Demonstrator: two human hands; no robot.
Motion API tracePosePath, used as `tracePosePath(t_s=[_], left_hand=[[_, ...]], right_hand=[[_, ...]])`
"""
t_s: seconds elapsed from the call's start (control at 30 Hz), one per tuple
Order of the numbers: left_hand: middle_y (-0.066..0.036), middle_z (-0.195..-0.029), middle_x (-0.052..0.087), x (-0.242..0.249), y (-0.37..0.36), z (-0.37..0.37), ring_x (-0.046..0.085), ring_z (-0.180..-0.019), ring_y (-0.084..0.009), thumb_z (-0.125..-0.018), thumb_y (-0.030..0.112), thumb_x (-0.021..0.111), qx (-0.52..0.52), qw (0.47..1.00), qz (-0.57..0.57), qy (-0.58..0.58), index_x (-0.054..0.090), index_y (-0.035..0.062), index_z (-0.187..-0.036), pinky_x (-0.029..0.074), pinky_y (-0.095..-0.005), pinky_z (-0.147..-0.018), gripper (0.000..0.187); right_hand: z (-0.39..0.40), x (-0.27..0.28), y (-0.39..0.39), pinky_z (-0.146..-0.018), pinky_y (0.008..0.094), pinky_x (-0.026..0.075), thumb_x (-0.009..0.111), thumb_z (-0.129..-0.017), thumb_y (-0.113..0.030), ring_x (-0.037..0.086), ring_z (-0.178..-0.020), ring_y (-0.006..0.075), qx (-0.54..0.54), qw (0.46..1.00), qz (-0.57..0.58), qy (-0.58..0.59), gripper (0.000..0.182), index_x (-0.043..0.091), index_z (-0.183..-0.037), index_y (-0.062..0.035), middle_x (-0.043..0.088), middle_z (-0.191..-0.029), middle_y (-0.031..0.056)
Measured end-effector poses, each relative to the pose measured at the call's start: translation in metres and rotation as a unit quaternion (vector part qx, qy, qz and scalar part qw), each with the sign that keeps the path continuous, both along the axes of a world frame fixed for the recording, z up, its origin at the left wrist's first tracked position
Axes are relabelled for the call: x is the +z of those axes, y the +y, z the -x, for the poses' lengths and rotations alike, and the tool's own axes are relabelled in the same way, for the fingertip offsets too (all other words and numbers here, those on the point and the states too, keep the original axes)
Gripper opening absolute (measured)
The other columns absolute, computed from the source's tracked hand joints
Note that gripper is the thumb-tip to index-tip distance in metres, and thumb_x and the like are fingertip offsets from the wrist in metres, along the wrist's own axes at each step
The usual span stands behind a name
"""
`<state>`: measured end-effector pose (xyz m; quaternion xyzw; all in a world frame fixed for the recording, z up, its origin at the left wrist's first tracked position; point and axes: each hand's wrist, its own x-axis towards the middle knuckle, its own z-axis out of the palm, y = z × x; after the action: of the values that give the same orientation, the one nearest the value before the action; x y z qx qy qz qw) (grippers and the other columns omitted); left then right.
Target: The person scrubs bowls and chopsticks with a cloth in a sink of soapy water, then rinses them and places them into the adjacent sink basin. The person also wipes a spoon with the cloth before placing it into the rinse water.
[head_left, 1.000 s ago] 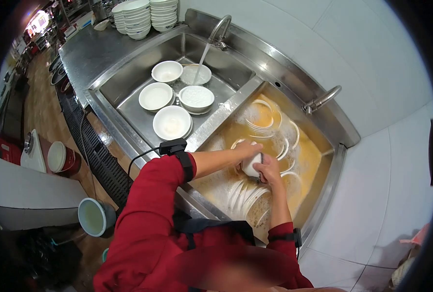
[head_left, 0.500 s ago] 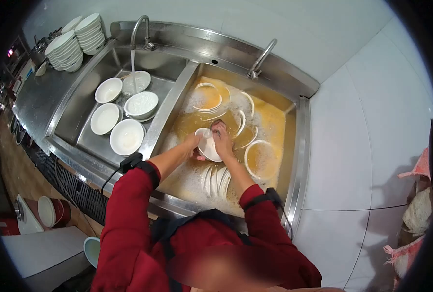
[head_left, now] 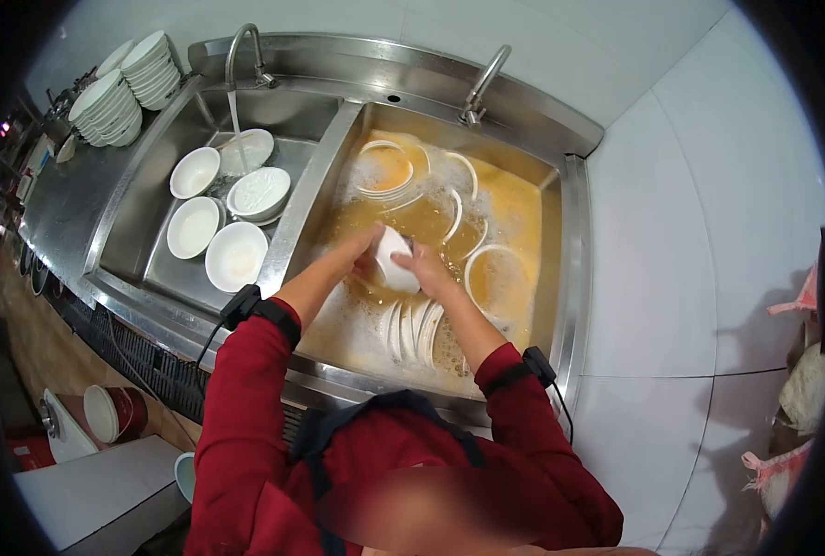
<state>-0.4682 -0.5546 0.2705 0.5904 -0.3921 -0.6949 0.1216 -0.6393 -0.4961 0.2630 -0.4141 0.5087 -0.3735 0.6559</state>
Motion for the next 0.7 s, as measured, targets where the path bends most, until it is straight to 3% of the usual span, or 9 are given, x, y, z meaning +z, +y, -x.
tracePosePath(t_s=[0.2,0.27,0.3,0.33,0.47,0.5,0.53,0.57,0.7], left_hand=[[-0.009,-0.099,0.065,0.022,-0.002,-0.030,0.062,-0.088,-0.0207,-0.086,0.040,0.056,0.078,0.970,-0.019,0.231,0.060,0.0075,-0.108,0.050,-0.0392,-0.079,0.039],[-0.011,-0.103,0.064,0.023,0.000,-0.039,0.062,-0.090,-0.0202,-0.088,0.027,0.056,0.097,0.957,-0.032,0.273,0.059,0.0044,-0.108,0.049,-0.0389,-0.082,0.030],[-0.012,-0.098,0.064,0.017,0.001,-0.038,0.062,-0.088,-0.0236,-0.088,0.025,0.056,0.103,0.951,-0.007,0.290,0.059,0.0029,-0.104,0.049,-0.0414,-0.080,0.028],[-0.013,-0.094,0.064,0.009,0.000,-0.038,0.062,-0.085,-0.0270,-0.088,0.023,0.056,0.111,0.945,0.022,0.308,0.059,0.0014,-0.100,0.049,-0.0439,-0.078,0.025],[-0.014,-0.088,0.061,-0.033,-0.004,-0.026,0.059,-0.078,-0.0274,-0.087,0.018,0.057,0.296,0.943,0.080,0.132,0.058,-0.0027,-0.095,0.046,-0.0442,-0.067,0.023],[-0.015,-0.090,0.062,-0.049,-0.010,-0.022,0.060,-0.079,-0.0274,-0.086,0.017,0.057,0.305,0.944,0.085,0.095,0.058,-0.0027,-0.098,0.046,-0.0432,-0.067,0.023],[-0.015,-0.091,0.062,-0.065,-0.017,-0.016,0.060,-0.079,-0.0275,-0.085,0.015,0.057,0.310,0.945,0.089,0.062,0.058,-0.0027,-0.100,0.046,-0.0422,-0.066,0.024],[-0.015,-0.091,0.062,-0.061,-0.015,-0.012,0.060,-0.079,-0.0275,-0.085,0.015,0.057,0.300,0.948,0.087,0.068,0.058,-0.0027,-0.100,0.046,-0.0422,-0.066,0.024],[-0.015,-0.095,0.063,-0.079,-0.024,0.013,0.061,-0.078,-0.0259,-0.083,0.010,0.054,0.338,0.934,0.076,0.083,0.060,-0.0025,-0.101,0.047,-0.0402,-0.063,0.023]], right_hand=[[0.010,0.008,-0.023,-0.074,0.0310,0.049,0.056,-0.089,-0.026,0.059,-0.083,0.0178,-0.110,0.967,0.004,-0.231,0.033,0.054,-0.110,-0.0006,0.061,-0.097,0.0092],[0.015,-0.021,-0.043,-0.070,0.0321,0.048,0.054,-0.089,-0.030,0.058,-0.081,0.0170,-0.117,0.991,0.056,0.045,0.031,0.057,-0.103,-0.0017,0.060,-0.095,0.0104],[0.017,-0.048,-0.054,-0.057,0.0309,0.046,0.049,-0.090,-0.028,0.057,-0.069,0.0177,-0.086,0.931,0.163,0.314,0.028,0.059,-0.096,-0.0019,0.059,-0.089,0.0105],[0.017,-0.049,-0.054,-0.057,0.0309,0.046,0.049,-0.090,-0.028,0.057,-0.069,0.0177,-0.073,0.932,0.173,0.310,0.028,0.059,-0.096,-0.0019,0.059,-0.089,0.0105],[0.013,-0.067,-0.011,-0.056,0.0306,0.045,0.049,-0.089,-0.020,0.059,-0.069,0.0198,0.071,0.634,0.477,0.604,0.021,0.056,-0.097,-0.0017,0.057,-0.078,0.0075],[0.008,-0.061,-0.016,-0.056,0.0306,0.045,0.049,-0.089,-0.020,0.059,-0.069,0.0198,0.067,0.633,0.481,0.603,0.021,0.056,-0.097,-0.0017,0.057,-0.078,0.0075],[0.009,-0.046,-0.021,-0.060,0.0312,0.045,0.050,-0.088,-0.018,0.058,-0.072,0.0189,0.018,0.908,0.230,0.351,0.018,0.056,-0.096,-0.0025,0.057,-0.078,0.0072],[0.013,-0.033,-0.021,-0.064,0.0319,0.045,0.051,-0.088,-0.016,0.057,-0.075,0.0181,-0.042,0.997,-0.067,0.025,0.015,0.056,-0.094,-0.0032,0.057,-0.078,0.0069],[-0.019,0.010,-0.017,-0.072,0.0341,0.045,0.043,-0.093,-0.026,0.058,-0.087,0.0210,-0.056,0.998,0.002,0.018,0.027,0.057,-0.103,-0.0053,0.060,-0.096,0.0093]])
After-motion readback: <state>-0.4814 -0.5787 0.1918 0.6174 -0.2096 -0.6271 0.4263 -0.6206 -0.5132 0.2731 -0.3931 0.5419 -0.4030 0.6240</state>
